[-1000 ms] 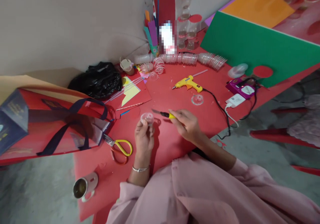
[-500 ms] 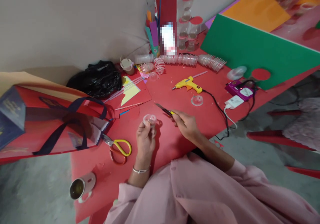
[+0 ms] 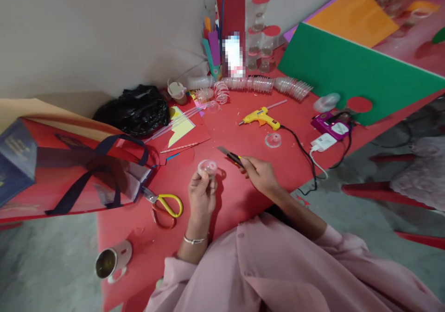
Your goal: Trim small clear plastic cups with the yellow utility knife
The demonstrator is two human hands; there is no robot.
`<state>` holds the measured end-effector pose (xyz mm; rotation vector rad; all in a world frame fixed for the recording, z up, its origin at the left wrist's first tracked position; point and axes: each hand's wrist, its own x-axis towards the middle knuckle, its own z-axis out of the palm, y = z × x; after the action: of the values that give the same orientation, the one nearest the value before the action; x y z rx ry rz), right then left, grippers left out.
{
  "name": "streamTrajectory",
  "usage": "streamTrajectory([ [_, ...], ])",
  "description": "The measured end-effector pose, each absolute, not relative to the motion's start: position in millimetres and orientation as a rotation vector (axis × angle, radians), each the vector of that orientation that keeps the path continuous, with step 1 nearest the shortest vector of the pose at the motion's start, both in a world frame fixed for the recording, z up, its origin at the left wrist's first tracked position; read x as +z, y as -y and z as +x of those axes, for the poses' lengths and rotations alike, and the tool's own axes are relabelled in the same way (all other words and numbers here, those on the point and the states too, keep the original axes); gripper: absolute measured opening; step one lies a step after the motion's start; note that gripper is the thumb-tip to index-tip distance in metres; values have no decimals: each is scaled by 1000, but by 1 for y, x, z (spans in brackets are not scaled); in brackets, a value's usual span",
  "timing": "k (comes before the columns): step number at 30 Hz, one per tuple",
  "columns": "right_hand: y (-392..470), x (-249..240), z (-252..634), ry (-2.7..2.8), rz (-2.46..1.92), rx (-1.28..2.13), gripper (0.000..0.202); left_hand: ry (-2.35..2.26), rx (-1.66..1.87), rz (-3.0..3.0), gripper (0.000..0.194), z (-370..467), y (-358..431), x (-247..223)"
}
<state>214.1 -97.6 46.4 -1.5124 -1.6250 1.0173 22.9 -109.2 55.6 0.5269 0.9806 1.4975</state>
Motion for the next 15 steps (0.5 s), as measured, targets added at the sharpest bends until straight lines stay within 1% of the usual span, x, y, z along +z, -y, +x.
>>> streamTrajectory([
  [3, 98, 44, 214, 1710, -1464, 1010, 51, -1000, 1500, 518, 34, 23, 110, 56],
  [7, 99, 41, 215, 1683, -1611, 917, 51, -981, 1516, 513, 31, 23, 111, 57],
  [11, 100, 41, 215, 1790, -1391, 924, 43, -972, 1469, 487, 33, 22, 111, 55],
  [15, 102, 42, 215, 1755, -1574, 782, 41, -939, 1455, 476, 30, 22, 111, 52],
])
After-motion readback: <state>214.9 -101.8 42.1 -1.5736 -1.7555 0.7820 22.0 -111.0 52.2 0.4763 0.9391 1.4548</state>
